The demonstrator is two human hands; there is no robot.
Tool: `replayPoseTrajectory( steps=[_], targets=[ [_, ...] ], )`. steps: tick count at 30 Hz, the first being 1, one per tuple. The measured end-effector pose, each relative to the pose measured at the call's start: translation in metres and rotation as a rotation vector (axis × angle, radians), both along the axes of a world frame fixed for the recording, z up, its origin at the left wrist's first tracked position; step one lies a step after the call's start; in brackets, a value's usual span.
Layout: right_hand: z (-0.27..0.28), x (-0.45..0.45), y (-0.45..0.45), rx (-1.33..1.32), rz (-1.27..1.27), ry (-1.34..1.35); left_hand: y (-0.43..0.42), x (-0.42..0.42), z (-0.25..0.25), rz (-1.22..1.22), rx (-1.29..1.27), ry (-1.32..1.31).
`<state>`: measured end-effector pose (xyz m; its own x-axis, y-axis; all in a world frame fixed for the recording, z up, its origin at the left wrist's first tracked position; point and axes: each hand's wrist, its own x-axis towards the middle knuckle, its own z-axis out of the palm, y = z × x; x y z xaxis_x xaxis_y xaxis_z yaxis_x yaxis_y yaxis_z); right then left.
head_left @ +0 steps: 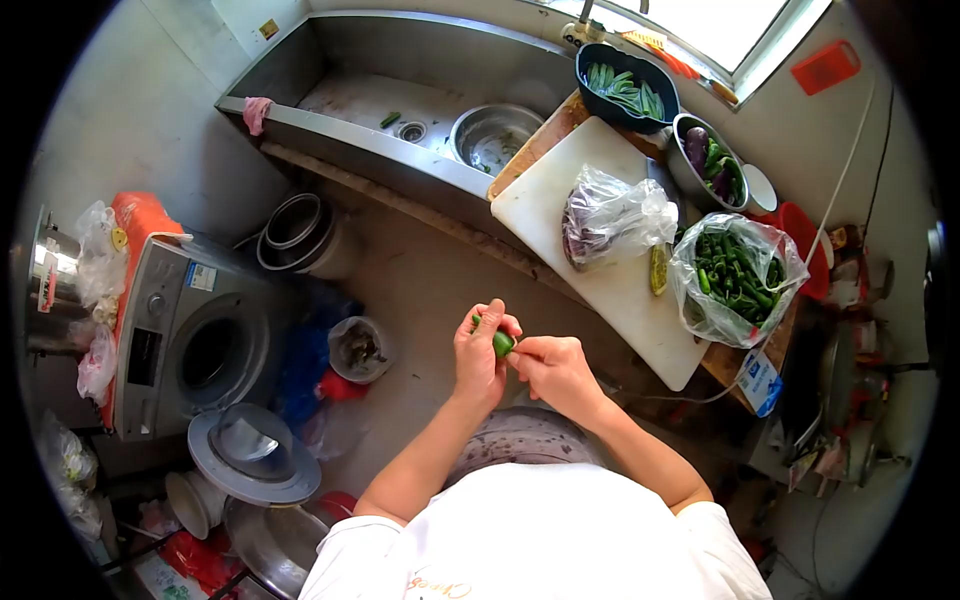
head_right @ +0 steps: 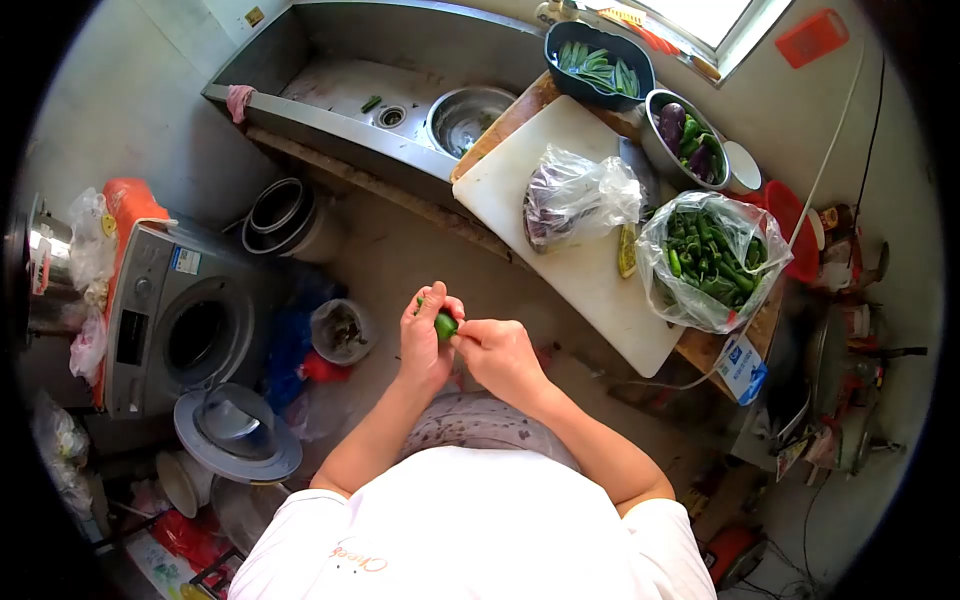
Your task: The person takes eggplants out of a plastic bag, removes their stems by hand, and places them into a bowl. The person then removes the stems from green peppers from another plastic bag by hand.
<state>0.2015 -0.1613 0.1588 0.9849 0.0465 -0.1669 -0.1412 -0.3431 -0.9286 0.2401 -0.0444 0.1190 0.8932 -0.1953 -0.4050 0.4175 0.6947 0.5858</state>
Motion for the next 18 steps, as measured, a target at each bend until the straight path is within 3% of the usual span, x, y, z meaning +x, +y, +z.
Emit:
replayPoseTrajectory(
  steps=[3, 9, 15, 18],
  targets=[
    [0.007, 0.004, 0.005, 0.148, -0.032, 0.203, 0.004, 0.0, -0.002, 0.03, -0.074, 0.005],
    [-0.016, 0.004, 0.032, -0.291, -0.038, -0.218, 0.008, 0.001, -0.025, 0.162, 0.094, 0.087],
    [-0.037, 0.013, 0.045, -0.517, 0.052, -0.309, 0.011, -0.004, -0.023, 0.26, 0.166, 0.172],
    [-0.045, 0.02, 0.058, -0.555, 0.051, -0.343, 0.017, -0.001, -0.039, 0.299, 0.337, 0.167]
  ],
)
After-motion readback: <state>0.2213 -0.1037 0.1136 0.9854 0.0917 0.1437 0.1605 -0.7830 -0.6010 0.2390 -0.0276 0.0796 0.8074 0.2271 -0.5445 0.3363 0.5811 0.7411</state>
